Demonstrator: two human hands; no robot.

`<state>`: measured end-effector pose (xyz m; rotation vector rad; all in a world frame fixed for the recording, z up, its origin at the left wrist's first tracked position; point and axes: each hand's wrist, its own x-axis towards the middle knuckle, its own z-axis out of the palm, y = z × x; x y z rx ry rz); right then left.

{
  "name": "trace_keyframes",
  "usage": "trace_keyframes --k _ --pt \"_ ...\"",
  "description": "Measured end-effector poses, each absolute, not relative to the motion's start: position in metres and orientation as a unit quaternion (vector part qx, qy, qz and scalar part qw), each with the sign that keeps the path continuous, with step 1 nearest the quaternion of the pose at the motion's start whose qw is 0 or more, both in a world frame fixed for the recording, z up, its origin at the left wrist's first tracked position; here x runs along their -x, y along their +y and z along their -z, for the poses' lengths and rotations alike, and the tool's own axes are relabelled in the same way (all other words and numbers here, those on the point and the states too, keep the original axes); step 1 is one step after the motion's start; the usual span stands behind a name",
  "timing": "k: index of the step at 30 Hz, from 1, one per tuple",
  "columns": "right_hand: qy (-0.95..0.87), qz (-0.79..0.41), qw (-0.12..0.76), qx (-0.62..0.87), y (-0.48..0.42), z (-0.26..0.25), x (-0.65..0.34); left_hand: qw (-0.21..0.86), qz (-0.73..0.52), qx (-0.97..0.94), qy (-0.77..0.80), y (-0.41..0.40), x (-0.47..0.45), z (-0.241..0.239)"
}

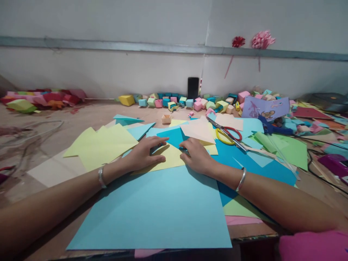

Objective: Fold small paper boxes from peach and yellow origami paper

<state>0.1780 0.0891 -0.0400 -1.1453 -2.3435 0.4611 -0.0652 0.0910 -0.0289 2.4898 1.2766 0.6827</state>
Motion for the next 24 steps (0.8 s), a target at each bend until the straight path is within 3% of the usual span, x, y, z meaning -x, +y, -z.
trace_keyframes --k 5,10,19,24 --pt "-0.878 -0.151 0.217 0.399 0.085 0.038 -0.176 0.183 -0.342 -0.791 0.474 0.097 0.069 0.04" --pt "-0.852 -0.204 0.248 0.414 0.087 0.037 -0.175 0.211 -0.369 -0.762 0.488 0.103 0.073 0.048" --pt "-0.81 -0.268 0.299 0.426 0.096 0.042 -0.176 0.275 -0.356 -0.752 0.482 0.094 0.066 0.03" --pt "-0.745 -0.305 0.372 0.462 0.097 0.043 -0.176 0.301 -0.351 -0.752 0.47 0.089 0.067 0.022"
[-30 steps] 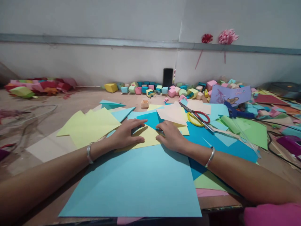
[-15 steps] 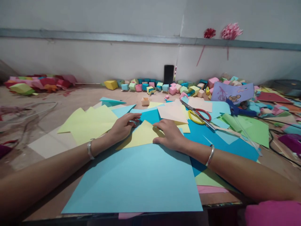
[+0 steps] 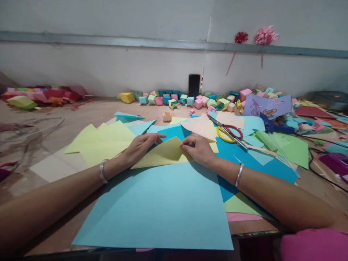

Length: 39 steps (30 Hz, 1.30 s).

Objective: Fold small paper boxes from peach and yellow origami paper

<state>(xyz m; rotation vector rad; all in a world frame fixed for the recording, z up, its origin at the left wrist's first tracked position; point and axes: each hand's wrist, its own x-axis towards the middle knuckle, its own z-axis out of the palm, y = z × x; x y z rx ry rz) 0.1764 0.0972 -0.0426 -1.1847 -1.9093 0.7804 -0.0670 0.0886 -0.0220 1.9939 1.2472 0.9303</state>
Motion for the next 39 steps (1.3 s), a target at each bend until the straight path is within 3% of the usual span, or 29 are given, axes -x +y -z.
trace_keyframes --k 5,12,23,39 --pt "-0.705 -0.33 0.397 0.485 0.097 0.041 -0.176 0.334 -0.373 -0.729 0.467 0.085 0.068 0.02" --pt "-0.694 -0.321 0.407 0.499 0.097 0.04 -0.176 0.301 -0.461 -0.707 0.444 0.09 0.069 0.022" --pt "-0.634 -0.402 0.458 0.476 0.103 0.048 -0.177 0.224 -0.437 -0.713 0.5 0.089 0.065 0.024" --pt "-0.629 -0.439 0.44 0.467 0.101 0.043 -0.175 0.364 -0.448 -0.659 0.482 0.089 0.064 0.031"
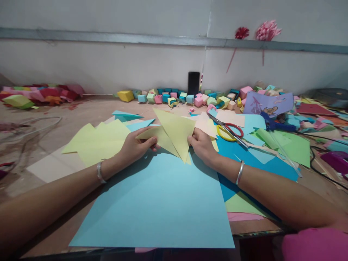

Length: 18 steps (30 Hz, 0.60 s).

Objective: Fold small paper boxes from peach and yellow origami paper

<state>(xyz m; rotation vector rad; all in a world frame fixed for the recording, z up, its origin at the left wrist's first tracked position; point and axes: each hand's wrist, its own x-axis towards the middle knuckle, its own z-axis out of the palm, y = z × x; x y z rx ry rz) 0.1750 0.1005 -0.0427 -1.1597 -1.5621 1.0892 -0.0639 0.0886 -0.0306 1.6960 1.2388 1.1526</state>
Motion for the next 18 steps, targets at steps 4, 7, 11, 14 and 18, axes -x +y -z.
trace_keyframes --k 4,7,11,14,18 --pt "-0.637 -0.422 0.429 0.481 0.1017 0.0453 -0.1762 0.378 -0.45 -0.652 0.478 0.089 0.0632 0.0312" --pt "-0.643 -0.419 0.422 0.482 0.1028 0.0471 -0.1772 0.381 -0.449 -0.652 0.477 0.0892 0.0632 0.0314" --pt "-0.644 -0.434 0.43 0.46 0.1025 0.0475 -0.1771 0.379 -0.447 -0.653 0.479 0.0884 0.0628 0.0298" --pt "-0.644 -0.445 0.439 0.441 0.1015 0.0469 -0.1763 0.379 -0.446 -0.655 0.478 0.0878 0.0622 0.0283" --pt "-0.637 -0.455 0.448 0.432 0.1006 0.0462 -0.1758 0.391 -0.449 -0.648 0.474 0.0877 0.0613 0.0278"
